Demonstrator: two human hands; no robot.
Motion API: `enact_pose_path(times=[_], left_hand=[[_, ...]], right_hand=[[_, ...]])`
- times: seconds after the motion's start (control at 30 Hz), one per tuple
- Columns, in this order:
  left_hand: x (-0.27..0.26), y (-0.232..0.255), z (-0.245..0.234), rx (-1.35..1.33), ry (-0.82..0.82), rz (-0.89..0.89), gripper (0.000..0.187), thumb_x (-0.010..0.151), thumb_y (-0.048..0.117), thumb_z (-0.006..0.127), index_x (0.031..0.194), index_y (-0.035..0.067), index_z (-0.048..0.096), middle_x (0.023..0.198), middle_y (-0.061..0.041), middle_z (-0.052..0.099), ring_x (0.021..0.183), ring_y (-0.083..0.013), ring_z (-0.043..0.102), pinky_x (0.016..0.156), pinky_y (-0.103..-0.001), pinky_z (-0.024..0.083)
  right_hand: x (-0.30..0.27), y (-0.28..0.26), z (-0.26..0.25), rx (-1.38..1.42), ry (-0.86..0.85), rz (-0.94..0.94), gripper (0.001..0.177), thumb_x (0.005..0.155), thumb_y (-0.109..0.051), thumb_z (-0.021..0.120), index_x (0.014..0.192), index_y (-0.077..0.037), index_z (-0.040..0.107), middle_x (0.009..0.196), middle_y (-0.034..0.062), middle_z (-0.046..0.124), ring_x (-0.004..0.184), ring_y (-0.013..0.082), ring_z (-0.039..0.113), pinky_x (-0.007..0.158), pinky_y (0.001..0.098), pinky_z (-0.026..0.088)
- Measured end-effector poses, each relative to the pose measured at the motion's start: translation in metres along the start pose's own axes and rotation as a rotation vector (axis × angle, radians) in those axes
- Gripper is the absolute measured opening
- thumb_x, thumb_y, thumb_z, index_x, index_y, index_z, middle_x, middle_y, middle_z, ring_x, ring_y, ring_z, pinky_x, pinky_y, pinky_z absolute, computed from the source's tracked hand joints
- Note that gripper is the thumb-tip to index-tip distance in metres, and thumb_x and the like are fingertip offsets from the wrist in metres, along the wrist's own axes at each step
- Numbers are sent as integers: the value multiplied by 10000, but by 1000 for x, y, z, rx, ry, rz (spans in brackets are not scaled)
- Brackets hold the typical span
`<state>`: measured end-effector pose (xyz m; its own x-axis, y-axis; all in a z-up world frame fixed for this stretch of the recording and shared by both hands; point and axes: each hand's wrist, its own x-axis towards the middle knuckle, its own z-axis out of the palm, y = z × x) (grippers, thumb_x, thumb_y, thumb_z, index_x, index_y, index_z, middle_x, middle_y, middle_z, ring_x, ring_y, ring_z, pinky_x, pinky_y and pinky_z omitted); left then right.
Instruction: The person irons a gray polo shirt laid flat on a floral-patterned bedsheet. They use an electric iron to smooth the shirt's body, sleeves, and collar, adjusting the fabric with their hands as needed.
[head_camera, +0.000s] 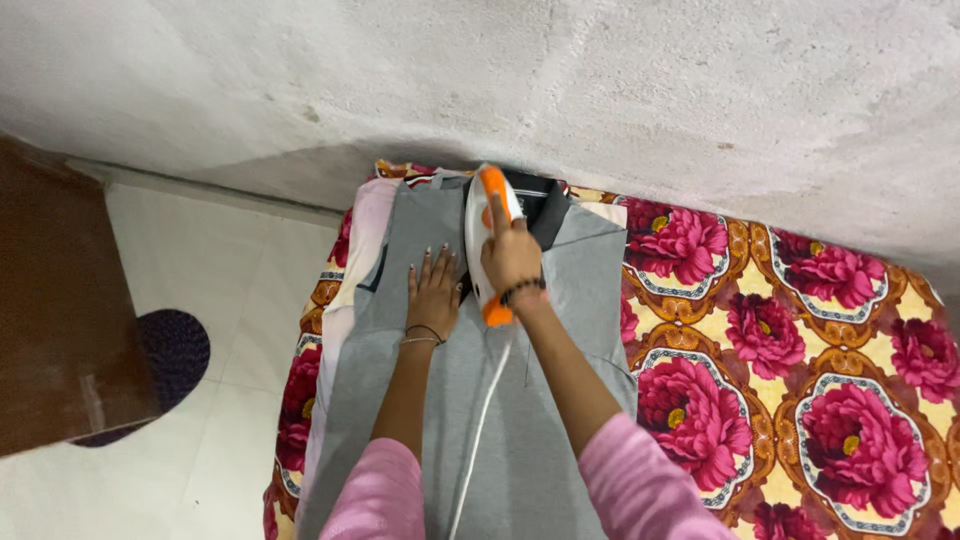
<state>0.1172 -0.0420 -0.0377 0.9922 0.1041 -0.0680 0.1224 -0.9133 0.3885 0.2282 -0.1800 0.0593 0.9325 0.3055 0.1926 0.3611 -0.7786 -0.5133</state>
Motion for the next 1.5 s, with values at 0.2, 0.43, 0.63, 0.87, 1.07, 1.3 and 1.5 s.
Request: enact_pose_path(times=[0.2,0.43,0.63,0.87,1.07,1.3,1.5], left_hand=[[7,1,-2,77,-87,-27,665,1002,314,479,1607,154,253,1708,-20,146,1572,-284,91,1238,-574,68],[20,19,-26,164,-189,-105,640,1018,278,500,1599,155,261,1699,-25,176,1565,-273,132,1224,-628,91],[8,86,-3,74,-100,290,683,1005,261,537,1617,107,276,1670,-55,257,1557,-307,205,1247,-606,129],[-6,115,31,12,-187,186,697,982,257,525,1609,139,248,1697,-15,184,1560,-269,155,1233,-585,121],[1,110,26,41,-240,177,655,1023,308,475,1619,182,232,1715,11,150,1569,-239,138,1238,-548,123],[5,129,11,113,-319,99,670,1026,359,457,1618,162,212,1709,3,128,1568,-237,109,1245,-530,112],[-58,139,-1,123,-199,181,677,1018,361,491,1624,168,260,1710,-2,149,1574,-274,123,1256,-547,120]], right_hand=[[-13,-17,3,-35,-10,69,745,830,-82,608,1547,-165,421,986,271,636,682,436,673,603,532,567],[-15,-6,-55,79,78,59,716,840,-71,607,1532,-184,462,977,241,662,763,430,683,690,526,570],[-68,36,-95,-15,125,185,738,850,-81,633,1557,-135,432,954,261,645,749,450,666,665,542,549],[-44,91,-71,-112,105,217,717,853,-119,622,1546,-154,440,934,250,655,717,444,671,650,544,559],[-89,97,-102,-183,47,245,722,860,-118,611,1555,-180,425,986,277,649,698,443,673,614,538,562],[-129,103,-105,-292,115,299,768,865,-94,595,1585,-143,331,1153,356,610,668,459,665,542,531,553],[-136,116,-110,-192,115,197,775,893,-111,600,1616,-156,326,1176,346,597,740,471,667,634,542,561]])
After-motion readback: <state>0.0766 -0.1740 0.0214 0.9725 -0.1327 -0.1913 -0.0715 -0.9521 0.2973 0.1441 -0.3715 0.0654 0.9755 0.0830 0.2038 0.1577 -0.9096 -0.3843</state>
